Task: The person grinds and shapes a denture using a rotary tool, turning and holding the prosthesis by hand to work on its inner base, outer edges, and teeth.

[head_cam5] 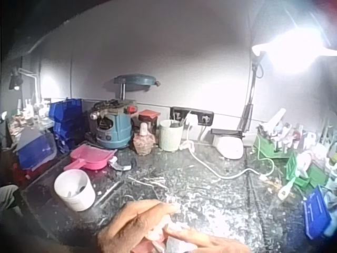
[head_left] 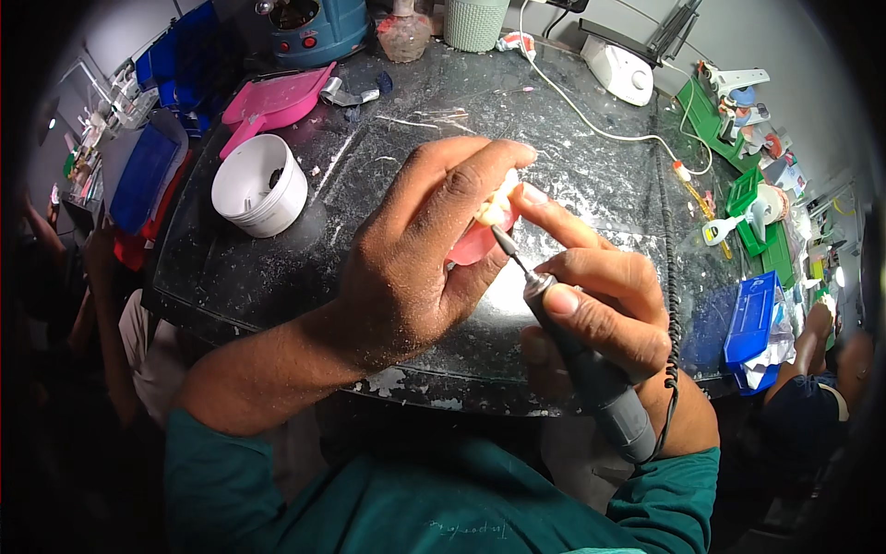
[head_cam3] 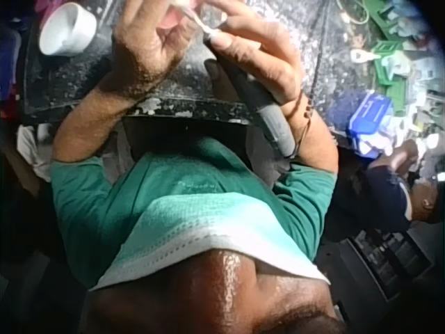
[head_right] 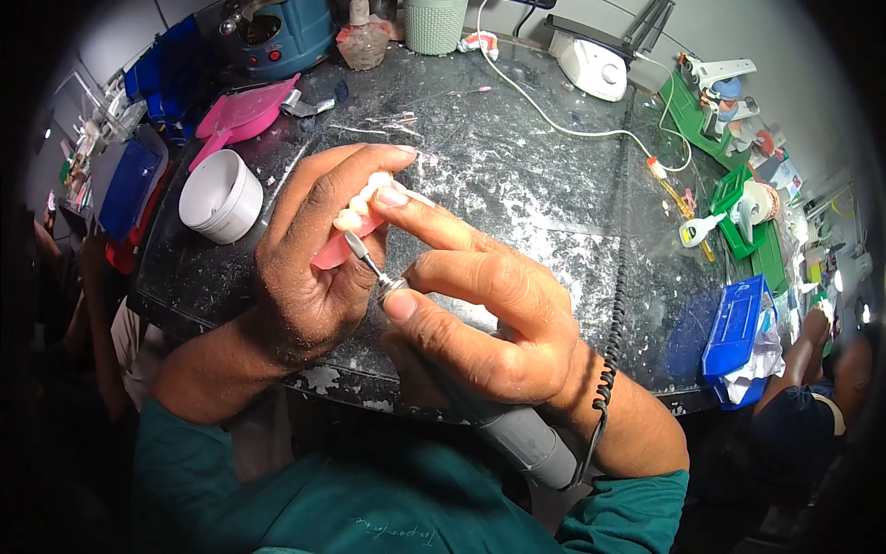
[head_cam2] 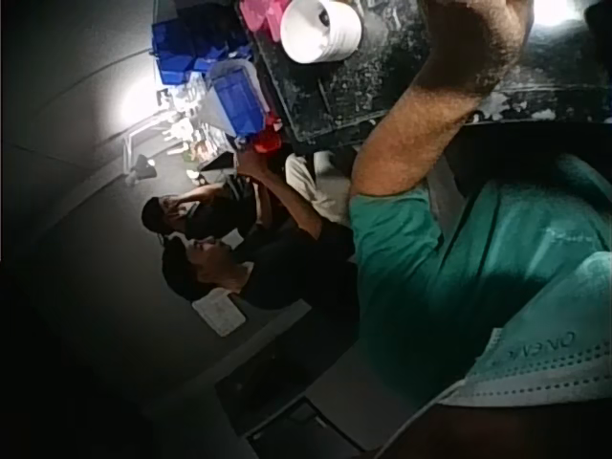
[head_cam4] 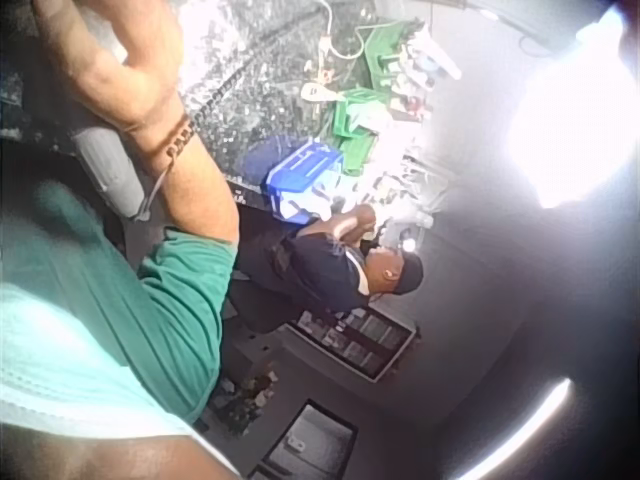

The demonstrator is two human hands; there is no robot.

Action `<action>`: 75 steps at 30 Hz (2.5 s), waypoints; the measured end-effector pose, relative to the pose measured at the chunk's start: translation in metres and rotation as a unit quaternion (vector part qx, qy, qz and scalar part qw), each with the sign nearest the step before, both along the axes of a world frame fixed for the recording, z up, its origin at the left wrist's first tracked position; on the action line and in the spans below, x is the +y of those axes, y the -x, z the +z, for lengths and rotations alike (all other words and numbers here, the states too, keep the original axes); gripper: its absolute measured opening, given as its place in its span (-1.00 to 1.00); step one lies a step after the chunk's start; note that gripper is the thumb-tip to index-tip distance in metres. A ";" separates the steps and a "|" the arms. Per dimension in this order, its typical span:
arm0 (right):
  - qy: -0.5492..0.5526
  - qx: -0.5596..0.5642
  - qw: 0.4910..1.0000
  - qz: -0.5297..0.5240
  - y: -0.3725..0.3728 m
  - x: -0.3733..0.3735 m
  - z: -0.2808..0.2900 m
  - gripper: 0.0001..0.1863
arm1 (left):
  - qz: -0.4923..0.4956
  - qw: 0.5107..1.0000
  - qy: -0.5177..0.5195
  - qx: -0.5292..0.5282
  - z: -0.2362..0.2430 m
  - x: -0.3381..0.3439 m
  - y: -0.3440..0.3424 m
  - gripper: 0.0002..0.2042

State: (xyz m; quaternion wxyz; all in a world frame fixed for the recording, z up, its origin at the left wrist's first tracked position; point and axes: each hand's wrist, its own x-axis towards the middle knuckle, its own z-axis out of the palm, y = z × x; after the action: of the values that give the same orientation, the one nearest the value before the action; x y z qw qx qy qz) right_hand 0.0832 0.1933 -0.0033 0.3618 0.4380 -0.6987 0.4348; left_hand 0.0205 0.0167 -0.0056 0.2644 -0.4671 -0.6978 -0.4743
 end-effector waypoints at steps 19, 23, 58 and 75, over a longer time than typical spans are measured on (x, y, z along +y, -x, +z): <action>-0.002 -0.030 1.000 0.003 -0.004 0.003 0.003 -0.55 | 0.011 1.000 -0.005 -0.007 -0.001 0.002 -0.002 -0.55; 0.007 -0.042 0.999 0.008 -0.006 -0.001 0.006 -0.56 | 0.008 1.000 -0.008 -0.021 0.000 0.004 -0.003 -0.50; -0.013 -0.013 1.000 -0.011 0.000 0.009 0.007 -0.53 | -0.059 0.996 -0.036 -0.057 -0.002 0.003 0.000 -0.57; -0.026 -0.018 0.999 -0.029 -0.001 0.007 0.009 -0.52 | -0.076 0.992 -0.049 -0.084 -0.005 0.003 0.000 -0.61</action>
State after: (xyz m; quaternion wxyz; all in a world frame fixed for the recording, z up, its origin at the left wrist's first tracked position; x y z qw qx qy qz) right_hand 0.0843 0.2004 0.0061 0.3504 0.4187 -0.7285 0.4137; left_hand 0.0205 0.0200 -0.0102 0.1911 -0.4637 -0.6559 -0.5642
